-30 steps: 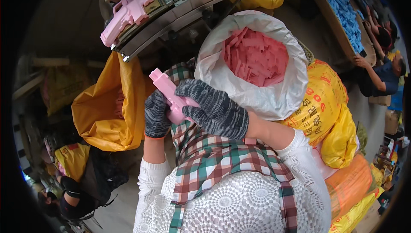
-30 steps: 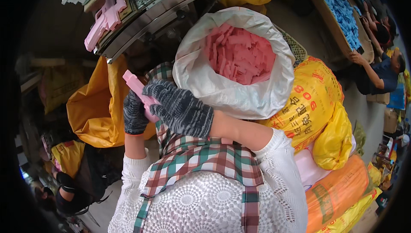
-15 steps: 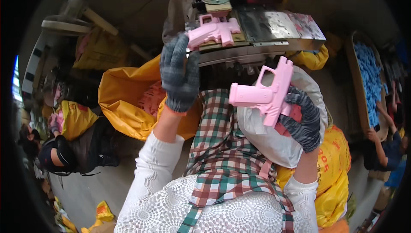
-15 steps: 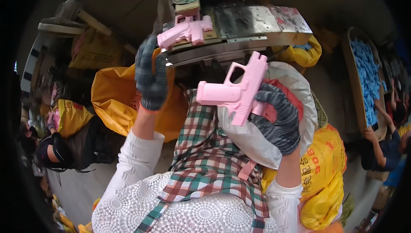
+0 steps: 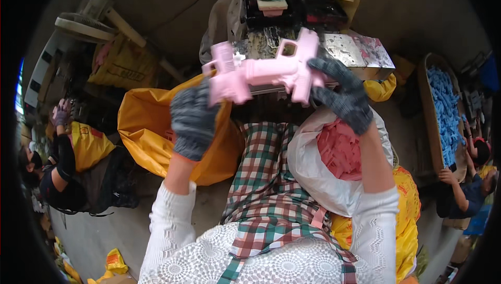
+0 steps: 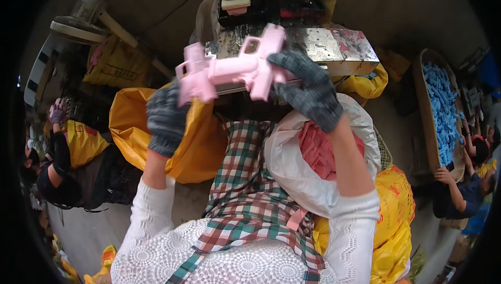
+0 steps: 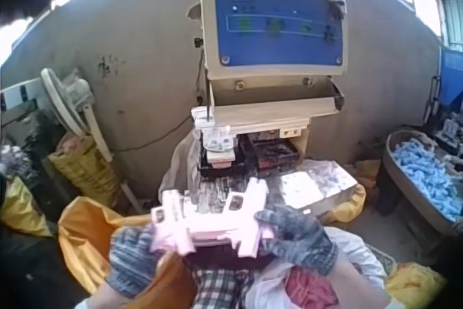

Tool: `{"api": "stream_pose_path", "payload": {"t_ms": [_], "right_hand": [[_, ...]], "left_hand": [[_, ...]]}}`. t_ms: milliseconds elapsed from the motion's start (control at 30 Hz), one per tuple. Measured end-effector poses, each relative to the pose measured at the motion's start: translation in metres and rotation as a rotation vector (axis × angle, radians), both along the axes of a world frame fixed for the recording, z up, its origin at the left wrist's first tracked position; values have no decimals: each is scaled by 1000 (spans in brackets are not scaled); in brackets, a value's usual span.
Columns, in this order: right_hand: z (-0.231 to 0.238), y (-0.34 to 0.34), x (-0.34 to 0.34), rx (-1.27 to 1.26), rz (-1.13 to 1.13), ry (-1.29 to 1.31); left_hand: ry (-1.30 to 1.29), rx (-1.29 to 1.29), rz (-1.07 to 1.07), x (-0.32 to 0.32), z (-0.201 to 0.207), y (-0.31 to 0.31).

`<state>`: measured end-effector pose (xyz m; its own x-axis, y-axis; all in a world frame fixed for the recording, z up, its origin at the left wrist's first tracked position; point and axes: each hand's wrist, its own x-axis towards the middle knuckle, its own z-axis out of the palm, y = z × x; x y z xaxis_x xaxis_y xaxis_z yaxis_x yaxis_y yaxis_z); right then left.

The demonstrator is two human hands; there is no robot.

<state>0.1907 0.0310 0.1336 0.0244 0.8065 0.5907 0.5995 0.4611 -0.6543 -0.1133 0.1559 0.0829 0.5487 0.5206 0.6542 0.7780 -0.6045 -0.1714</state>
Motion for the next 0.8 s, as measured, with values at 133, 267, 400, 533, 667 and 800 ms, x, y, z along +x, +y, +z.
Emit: {"api": "stream_pose_path", "payload": {"t_ms": [133, 267, 400, 533, 667, 800], "right_hand": [[-10, 69, 9, -121, -30, -272], [-22, 81, 36, -87, -70, -459], [-1, 4, 24, -51, -16, -138], [-68, -68, 52, -594, 15, 815], [-254, -54, 98, -587, -292, -848], [-370, -14, 51, -1032, -862, -154]], "left_hand": [[61, -198, 290, -81, -4, 2], [162, -300, 321, -76, -11, 5], [132, -313, 34, -51, -20, -6], [-98, -435, -434, 3, -23, -36], [54, -591, -834, 91, -31, -91], [218, -720, -1167, 128, -72, -145]]}}
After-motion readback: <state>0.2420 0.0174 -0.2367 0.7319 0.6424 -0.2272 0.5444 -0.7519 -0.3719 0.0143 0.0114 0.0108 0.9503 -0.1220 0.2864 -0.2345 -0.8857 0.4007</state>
